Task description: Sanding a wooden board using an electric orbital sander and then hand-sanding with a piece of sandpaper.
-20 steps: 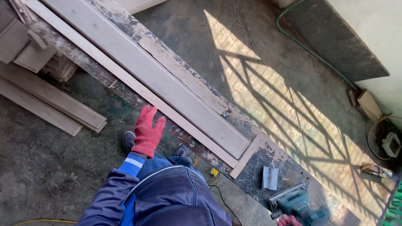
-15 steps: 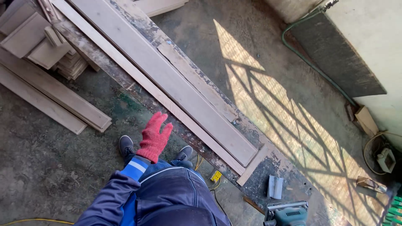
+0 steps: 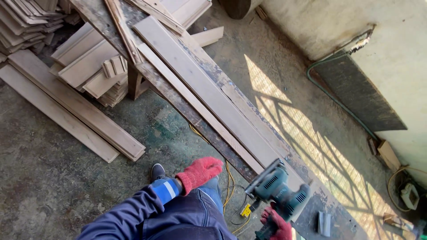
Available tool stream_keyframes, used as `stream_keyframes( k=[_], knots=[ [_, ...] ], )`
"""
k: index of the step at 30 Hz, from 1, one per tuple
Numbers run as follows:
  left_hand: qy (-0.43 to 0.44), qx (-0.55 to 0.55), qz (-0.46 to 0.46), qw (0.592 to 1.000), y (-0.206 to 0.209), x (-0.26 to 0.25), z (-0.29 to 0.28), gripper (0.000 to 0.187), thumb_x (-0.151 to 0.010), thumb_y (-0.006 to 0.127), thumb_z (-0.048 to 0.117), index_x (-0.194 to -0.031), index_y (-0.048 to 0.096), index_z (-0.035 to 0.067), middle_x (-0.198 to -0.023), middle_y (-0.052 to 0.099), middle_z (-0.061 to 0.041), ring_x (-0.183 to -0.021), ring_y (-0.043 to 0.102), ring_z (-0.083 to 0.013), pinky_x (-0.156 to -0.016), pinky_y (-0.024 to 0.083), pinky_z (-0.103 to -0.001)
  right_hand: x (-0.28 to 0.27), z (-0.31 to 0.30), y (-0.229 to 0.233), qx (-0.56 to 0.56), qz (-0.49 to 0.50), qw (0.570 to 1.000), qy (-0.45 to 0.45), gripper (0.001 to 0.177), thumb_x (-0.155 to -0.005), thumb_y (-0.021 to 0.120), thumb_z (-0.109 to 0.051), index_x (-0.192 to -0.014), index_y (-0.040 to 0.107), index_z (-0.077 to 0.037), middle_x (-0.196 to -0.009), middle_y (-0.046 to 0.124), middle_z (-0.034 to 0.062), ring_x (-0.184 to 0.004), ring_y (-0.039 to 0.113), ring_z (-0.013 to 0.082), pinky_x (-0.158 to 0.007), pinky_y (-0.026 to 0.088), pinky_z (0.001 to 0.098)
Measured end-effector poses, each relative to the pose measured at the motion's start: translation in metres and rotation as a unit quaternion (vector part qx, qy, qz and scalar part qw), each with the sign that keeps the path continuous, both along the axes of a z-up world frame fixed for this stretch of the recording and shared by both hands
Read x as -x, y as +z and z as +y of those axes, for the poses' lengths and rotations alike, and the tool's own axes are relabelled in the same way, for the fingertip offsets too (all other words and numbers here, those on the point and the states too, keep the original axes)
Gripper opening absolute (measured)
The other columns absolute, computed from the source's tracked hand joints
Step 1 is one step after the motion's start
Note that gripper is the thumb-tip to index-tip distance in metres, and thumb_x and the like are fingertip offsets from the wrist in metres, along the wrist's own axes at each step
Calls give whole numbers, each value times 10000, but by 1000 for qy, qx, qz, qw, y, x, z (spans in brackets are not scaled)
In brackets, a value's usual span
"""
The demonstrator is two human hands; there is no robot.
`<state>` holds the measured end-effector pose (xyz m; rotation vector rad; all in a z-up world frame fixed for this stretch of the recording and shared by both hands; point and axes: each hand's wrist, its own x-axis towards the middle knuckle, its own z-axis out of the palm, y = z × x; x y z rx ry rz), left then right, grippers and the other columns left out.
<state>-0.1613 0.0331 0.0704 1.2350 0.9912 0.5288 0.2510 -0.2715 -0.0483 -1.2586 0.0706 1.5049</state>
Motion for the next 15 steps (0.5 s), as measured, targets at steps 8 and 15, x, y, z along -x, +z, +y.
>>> stream_keyframes(
  k=[8, 15],
  knots=[
    [-203, 62, 3, 977, 26, -28, 49, 737, -804, 693, 579, -1306, 660, 40, -1271, 719, -74, -1172, 666, -211, -1005, 520, -292, 140, 251, 176, 108, -254, 956, 97, 439, -787, 717, -36, -1197, 682, 116, -822, 672, 262, -681, 604, 344, -658, 498, 436],
    [-152, 193, -145, 958, 64, -64, 135, 548, -823, 728, 483, -1233, 664, 125, -1009, 638, 0, -893, 557, -146, -742, 439, -316, 164, 396, 210, 79, -395, 878, 259, 311, -694, 828, -65, -926, 717, 109, -721, 694, 210, -560, 562, 254, -491, 442, 358]
  ],
)
